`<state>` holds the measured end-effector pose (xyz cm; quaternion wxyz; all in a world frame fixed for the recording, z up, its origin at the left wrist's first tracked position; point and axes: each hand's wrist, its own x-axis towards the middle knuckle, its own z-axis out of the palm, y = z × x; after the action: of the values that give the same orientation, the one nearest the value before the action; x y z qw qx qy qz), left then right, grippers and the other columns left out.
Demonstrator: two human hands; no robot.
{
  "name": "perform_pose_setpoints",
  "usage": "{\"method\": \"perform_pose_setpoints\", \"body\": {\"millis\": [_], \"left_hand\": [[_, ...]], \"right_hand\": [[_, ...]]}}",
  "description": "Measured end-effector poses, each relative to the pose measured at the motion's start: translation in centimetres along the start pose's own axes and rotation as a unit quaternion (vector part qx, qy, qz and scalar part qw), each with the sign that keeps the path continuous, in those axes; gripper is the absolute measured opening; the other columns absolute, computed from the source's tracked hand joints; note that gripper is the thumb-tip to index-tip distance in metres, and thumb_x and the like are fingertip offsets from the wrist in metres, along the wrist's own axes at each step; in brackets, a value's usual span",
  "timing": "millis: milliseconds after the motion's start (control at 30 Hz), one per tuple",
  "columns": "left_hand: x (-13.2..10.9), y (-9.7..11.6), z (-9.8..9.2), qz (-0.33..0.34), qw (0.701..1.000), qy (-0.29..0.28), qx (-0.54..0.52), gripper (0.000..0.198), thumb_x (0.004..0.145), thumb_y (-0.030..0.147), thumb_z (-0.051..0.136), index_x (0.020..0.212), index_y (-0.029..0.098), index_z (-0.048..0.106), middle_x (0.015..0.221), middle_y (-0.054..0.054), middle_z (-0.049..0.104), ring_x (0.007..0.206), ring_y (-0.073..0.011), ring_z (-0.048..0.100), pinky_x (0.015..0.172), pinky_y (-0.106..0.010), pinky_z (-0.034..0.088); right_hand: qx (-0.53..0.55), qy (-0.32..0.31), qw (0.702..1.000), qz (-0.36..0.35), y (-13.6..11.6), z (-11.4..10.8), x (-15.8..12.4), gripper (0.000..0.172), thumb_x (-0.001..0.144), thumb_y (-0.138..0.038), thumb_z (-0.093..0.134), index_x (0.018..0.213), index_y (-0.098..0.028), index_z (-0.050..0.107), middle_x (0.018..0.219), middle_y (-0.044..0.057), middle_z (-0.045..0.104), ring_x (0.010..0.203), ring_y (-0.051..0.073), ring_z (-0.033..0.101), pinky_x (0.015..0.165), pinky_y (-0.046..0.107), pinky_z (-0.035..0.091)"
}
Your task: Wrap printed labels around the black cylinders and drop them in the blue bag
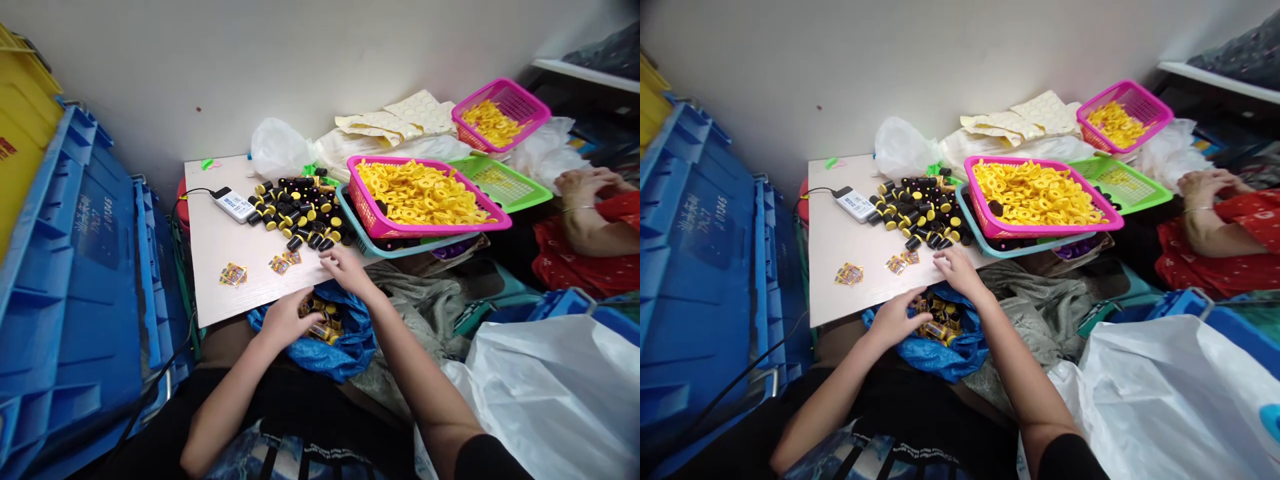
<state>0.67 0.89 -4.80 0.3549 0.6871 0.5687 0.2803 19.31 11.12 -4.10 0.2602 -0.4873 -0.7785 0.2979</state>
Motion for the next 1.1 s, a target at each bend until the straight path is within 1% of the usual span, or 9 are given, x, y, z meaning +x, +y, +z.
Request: {"method": "perform_pose_setpoints", "body": {"millis": [67, 167, 300, 433, 600, 767, 867, 1000, 1100], "left_hand": [[1.2, -1.1, -1.0, -0.010, 0.992, 0.092, 0.088, 0.031, 0.085, 0.036, 0.056, 0.110, 0.022, 0.067, 0.097, -0.007, 0.069, 0.092, -0.0229, 0.062, 0.085, -0.034, 0.047], [3.6, -2.7, -3.0, -0.064, 0.947, 0.204, 0.238, 0.027, 0.087, 0.035, 0.054, 0.100, 0.018, 0.070, 0.099, -0.013, 0.065, 0.100, -0.0288, 0.056, 0.089, -0.040, 0.042], [6.1, -4.4, -4.2, -0.099, 0.936, 0.201, 0.272, 0.026, 0.079, 0.039, 0.064, 0.094, 0.019, 0.071, 0.099, -0.013, 0.062, 0.100, -0.0310, 0.053, 0.085, -0.041, 0.042], [7.0, -5.3, -4.2, -0.109, 0.967, 0.200, 0.111, 0.005, 0.073, 0.023, 0.067, 0.073, 0.019, 0.064, 0.078, -0.005, 0.063, 0.085, -0.0227, 0.059, 0.077, -0.034, 0.044], [6.7, -5.8, -4.6, -0.148, 0.956, 0.212, -0.137, 0.028, 0.070, 0.023, 0.070, 0.095, 0.019, 0.060, 0.064, 0.003, 0.063, 0.064, -0.0164, 0.062, 0.059, -0.025, 0.043], [6.1, -6.2, -5.2, -0.090, 0.973, 0.209, 0.028, 0.011, 0.079, 0.026, 0.061, 0.078, 0.020, 0.070, 0.082, -0.005, 0.069, 0.081, -0.0208, 0.064, 0.076, -0.032, 0.046], [6.1, -6.1, -5.8, -0.059, 0.959, 0.248, 0.122, 0.020, 0.082, 0.024, 0.057, 0.091, 0.018, 0.074, 0.094, -0.010, 0.067, 0.092, -0.0241, 0.061, 0.083, -0.034, 0.045], [6.3, -5.8, -6.8, -0.090, 0.956, 0.251, 0.123, 0.035, 0.082, 0.021, 0.056, 0.116, 0.017, 0.064, 0.089, -0.009, 0.069, 0.085, -0.0230, 0.064, 0.078, -0.033, 0.046], [6.3, -5.6, -7.6, -0.116, 0.952, 0.274, 0.073, 0.019, 0.079, 0.026, 0.060, 0.095, 0.020, 0.069, 0.084, -0.006, 0.071, 0.078, -0.0207, 0.065, 0.072, -0.030, 0.046]], "right_hand": [[-0.141, 0.038, 0.988, -0.048, -0.4, 1.0, 2.9, 0.027, 0.092, -0.023, 0.045, 0.108, -0.019, 0.065, 0.111, 0.011, 0.061, 0.105, 0.025, 0.048, 0.091, 0.041, 0.036], [-0.294, -0.007, 0.950, -0.107, -1.7, 2.8, 6.4, 0.033, 0.091, -0.018, 0.044, 0.117, -0.024, 0.063, 0.124, 0.013, 0.055, 0.109, 0.029, 0.043, 0.085, 0.041, 0.033], [-0.347, -0.042, 0.925, -0.151, -2.8, 3.5, 8.0, 0.024, 0.086, -0.019, 0.050, 0.106, -0.016, 0.064, 0.113, 0.015, 0.059, 0.106, 0.030, 0.045, 0.084, 0.041, 0.033], [-0.219, 0.029, 0.972, -0.083, -2.8, 2.6, 6.3, 0.026, 0.079, -0.021, 0.058, 0.104, -0.013, 0.061, 0.101, 0.014, 0.065, 0.098, 0.027, 0.054, 0.081, 0.036, 0.040], [0.105, 0.078, 0.991, -0.001, -2.2, 2.7, 2.3, 0.037, 0.085, -0.041, 0.054, 0.114, -0.019, 0.057, 0.102, 0.008, 0.065, 0.082, 0.019, 0.059, 0.073, 0.032, 0.047], [0.283, 0.078, 0.949, 0.117, -1.7, 4.0, -0.1, 0.046, 0.082, -0.054, 0.051, 0.112, -0.019, 0.055, 0.078, 0.000, 0.060, 0.058, 0.011, 0.050, 0.059, 0.028, 0.045], [0.303, 0.076, 0.940, 0.135, -1.5, 4.3, -0.6, 0.045, 0.079, -0.054, 0.054, 0.108, -0.020, 0.055, 0.077, -0.001, 0.059, 0.058, 0.011, 0.049, 0.057, 0.026, 0.043], [0.333, 0.083, 0.927, 0.148, -1.7, 4.1, -1.1, 0.041, 0.073, -0.051, 0.062, 0.101, -0.022, 0.053, 0.069, -0.004, 0.054, 0.055, 0.011, 0.046, 0.054, 0.025, 0.042], [0.361, 0.082, 0.917, 0.150, -1.6, 4.0, -1.6, 0.038, 0.071, -0.048, 0.066, 0.097, -0.022, 0.055, 0.067, -0.005, 0.052, 0.056, 0.011, 0.047, 0.055, 0.026, 0.044]]}}
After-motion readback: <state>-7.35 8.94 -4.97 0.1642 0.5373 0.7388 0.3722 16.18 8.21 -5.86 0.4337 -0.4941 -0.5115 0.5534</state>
